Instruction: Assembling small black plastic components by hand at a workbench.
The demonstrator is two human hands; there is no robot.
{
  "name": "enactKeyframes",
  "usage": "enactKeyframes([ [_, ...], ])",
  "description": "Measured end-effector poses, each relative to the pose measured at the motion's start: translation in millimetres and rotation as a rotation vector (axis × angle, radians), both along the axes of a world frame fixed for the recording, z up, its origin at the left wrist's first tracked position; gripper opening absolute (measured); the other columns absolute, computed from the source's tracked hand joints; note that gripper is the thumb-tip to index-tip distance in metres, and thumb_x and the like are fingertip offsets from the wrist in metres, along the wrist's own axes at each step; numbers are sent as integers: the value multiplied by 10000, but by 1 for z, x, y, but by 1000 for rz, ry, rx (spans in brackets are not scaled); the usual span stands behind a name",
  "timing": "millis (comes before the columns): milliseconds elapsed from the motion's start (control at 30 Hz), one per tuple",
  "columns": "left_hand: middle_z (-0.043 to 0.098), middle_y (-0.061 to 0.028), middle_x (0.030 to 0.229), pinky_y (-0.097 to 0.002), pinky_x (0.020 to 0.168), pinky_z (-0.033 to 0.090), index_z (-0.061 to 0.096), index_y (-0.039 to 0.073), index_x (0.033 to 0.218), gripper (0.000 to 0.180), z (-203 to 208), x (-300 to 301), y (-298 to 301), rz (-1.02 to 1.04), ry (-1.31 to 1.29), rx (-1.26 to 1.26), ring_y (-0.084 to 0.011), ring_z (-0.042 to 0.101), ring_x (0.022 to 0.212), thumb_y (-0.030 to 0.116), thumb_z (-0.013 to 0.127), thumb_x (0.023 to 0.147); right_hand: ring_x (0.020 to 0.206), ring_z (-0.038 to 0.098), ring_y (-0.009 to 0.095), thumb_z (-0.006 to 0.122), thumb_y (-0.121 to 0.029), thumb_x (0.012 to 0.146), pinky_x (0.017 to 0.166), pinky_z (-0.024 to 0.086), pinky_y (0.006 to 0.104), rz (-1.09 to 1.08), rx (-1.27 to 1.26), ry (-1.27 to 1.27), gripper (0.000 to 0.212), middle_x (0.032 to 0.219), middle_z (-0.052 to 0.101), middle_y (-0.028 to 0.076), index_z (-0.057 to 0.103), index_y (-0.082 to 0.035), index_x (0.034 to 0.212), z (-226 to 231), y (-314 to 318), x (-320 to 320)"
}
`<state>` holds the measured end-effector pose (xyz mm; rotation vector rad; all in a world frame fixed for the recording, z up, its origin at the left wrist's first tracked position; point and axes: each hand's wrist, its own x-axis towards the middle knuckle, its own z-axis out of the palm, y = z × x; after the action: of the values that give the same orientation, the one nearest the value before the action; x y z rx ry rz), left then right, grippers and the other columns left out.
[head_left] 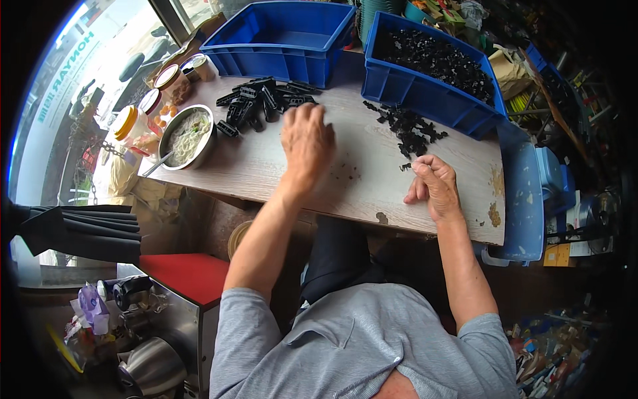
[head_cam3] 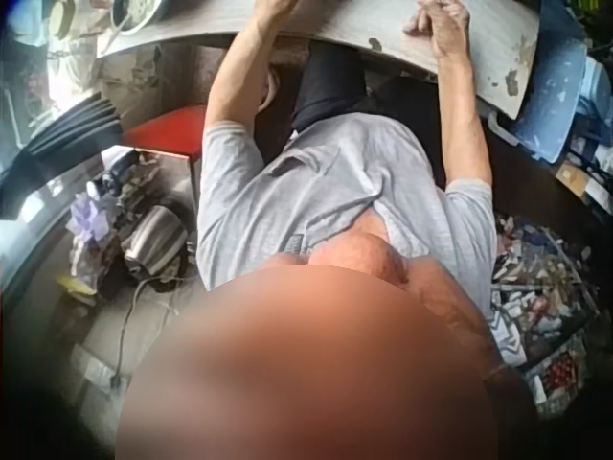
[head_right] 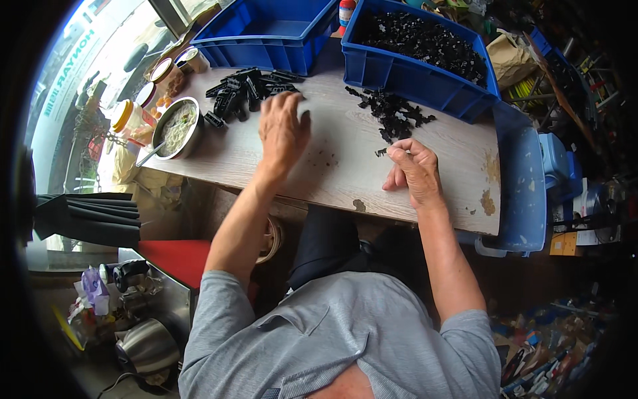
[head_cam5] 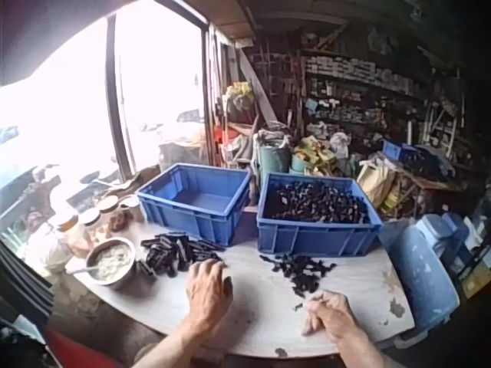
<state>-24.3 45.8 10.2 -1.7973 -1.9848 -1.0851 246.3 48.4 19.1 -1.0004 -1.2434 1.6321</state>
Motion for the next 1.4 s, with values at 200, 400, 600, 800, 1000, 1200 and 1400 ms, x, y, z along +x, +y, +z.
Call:
enactKeyframes([
  [200, 607, -72, 1094, -446, 844, 434, 651, 86, 1046, 286, -17, -55, 23, 52, 244, -22, -302, 522, 1054, 128, 662, 764, 439, 561, 145, 693, -210, 873, 433, 549, 331, -19, -30, 26, 166, 501, 492, 18, 619, -66, 913, 2, -1, -2],
  [400, 599, -81, 1166, -456, 889, 444, 632, 124, 1186, 457, -13, -58, 33, 8, 212, -104, -317, 515, 1118, 153, 746, 745, 474, 575, 132, 687, -213, 876, 435, 558, 327, -12, -22, -7, 163, 519, 505, 23, 613, -70, 902, 0, 0, 0],
  [600, 596, -101, 1188, -437, 904, 450, 630, 102, 1178, 459, -14, -52, 32, -85, 225, -75, -319, 526, 1117, 107, 734, 731, 471, 572, 129, 687, -226, 875, 437, 560, 320, -25, -30, -19, 172, 518, 506, 23, 613, -71, 894, 1, -1, -2],
  [800, 608, -111, 1178, -425, 907, 449, 638, 81, 1171, 418, -12, -44, 29, -170, 184, -70, -322, 546, 1090, 97, 708, 759, 475, 573, 129, 685, -226, 873, 441, 564, 321, -41, -36, -40, 170, 515, 499, 23, 611, -73, 886, 3, -2, -3],
  [1000, 639, -98, 1019, -439, 835, 450, 655, 90, 1072, 272, -17, -47, 31, -121, 140, -62, -310, 568, 978, 121, 689, 804, 482, 576, 128, 684, -208, 870, 434, 561, 318, -57, -27, -13, 154, 512, 491, 15, 614, -73, 897, 3, -3, -5],
  [1200, 660, -117, 854, -430, 710, 474, 627, 48, 1030, 183, -12, -26, 11, -239, -321, 47, -321, 611, 797, 136, 667, 875, 468, 566, 125, 685, -200, 869, 428, 558, 316, -73, -18, -1, 144, 510, 482, 5, 621, -79, 913, 1, -3, -4],
  [1400, 665, -126, 862, -338, 596, 477, 625, 30, 1036, 177, -9, -3, -10, -331, -484, 53, -235, 605, 652, 122, 665, 890, 469, 567, 123, 687, -208, 871, 429, 563, 319, -100, -19, 22, 145, 509, 480, 1, 630, -86, 926, 3, -5, -7],
])
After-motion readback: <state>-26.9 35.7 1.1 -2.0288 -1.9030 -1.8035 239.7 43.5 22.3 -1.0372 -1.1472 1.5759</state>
